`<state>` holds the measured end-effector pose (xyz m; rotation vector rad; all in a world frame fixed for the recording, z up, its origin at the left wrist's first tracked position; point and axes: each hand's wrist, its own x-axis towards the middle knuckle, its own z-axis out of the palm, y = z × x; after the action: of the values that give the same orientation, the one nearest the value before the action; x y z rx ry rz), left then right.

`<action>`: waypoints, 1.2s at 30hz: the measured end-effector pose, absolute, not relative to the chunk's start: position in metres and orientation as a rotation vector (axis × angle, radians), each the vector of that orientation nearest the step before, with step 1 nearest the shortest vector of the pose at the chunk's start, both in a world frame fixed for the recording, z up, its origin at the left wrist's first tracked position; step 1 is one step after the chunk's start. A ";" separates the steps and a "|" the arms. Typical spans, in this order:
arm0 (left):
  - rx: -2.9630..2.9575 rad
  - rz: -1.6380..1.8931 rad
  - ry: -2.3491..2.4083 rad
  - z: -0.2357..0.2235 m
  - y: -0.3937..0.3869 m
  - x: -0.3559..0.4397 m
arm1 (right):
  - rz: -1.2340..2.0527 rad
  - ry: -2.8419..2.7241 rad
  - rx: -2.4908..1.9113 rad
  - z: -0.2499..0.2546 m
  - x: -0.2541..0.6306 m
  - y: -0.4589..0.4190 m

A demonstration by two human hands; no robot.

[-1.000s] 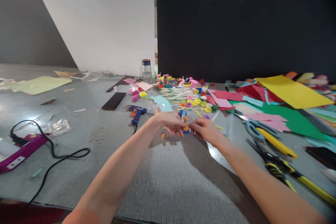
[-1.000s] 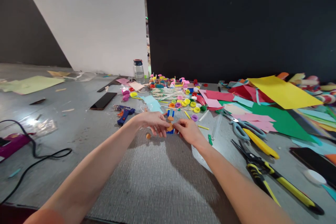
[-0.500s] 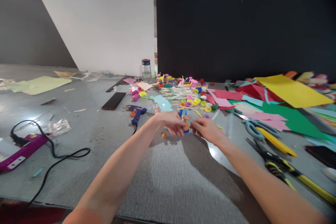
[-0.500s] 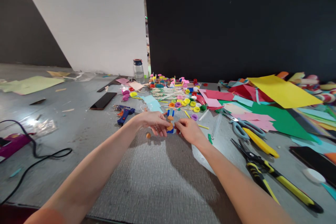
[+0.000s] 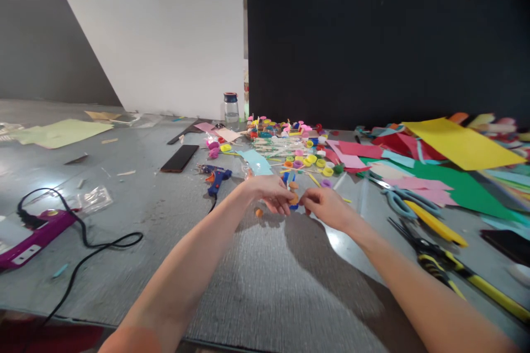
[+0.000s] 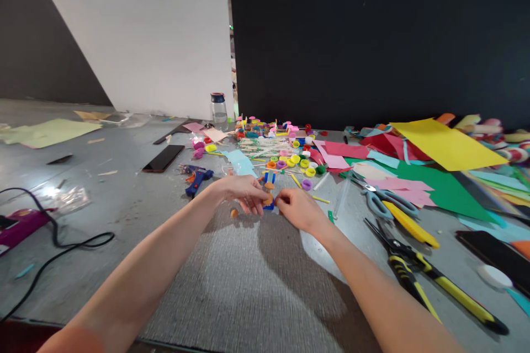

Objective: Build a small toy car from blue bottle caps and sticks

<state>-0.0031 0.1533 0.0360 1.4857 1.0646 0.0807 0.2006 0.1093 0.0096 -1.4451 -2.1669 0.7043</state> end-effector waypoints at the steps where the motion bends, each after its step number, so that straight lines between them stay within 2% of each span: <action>1: 1.493 0.073 1.075 0.037 0.153 -0.003 | 0.713 -2.158 -1.461 0.009 0.202 0.111; 14: 1.496 0.041 1.027 0.030 0.160 -0.006 | 0.961 -2.087 -1.358 0.004 0.196 0.110; 36: 1.534 0.027 1.038 0.032 0.160 -0.008 | 0.908 -2.079 -1.380 0.000 0.200 0.115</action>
<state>-0.0085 0.1596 0.0315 1.5338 1.0385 0.0272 0.2001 0.1148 0.0002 -1.3796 -2.0793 0.9084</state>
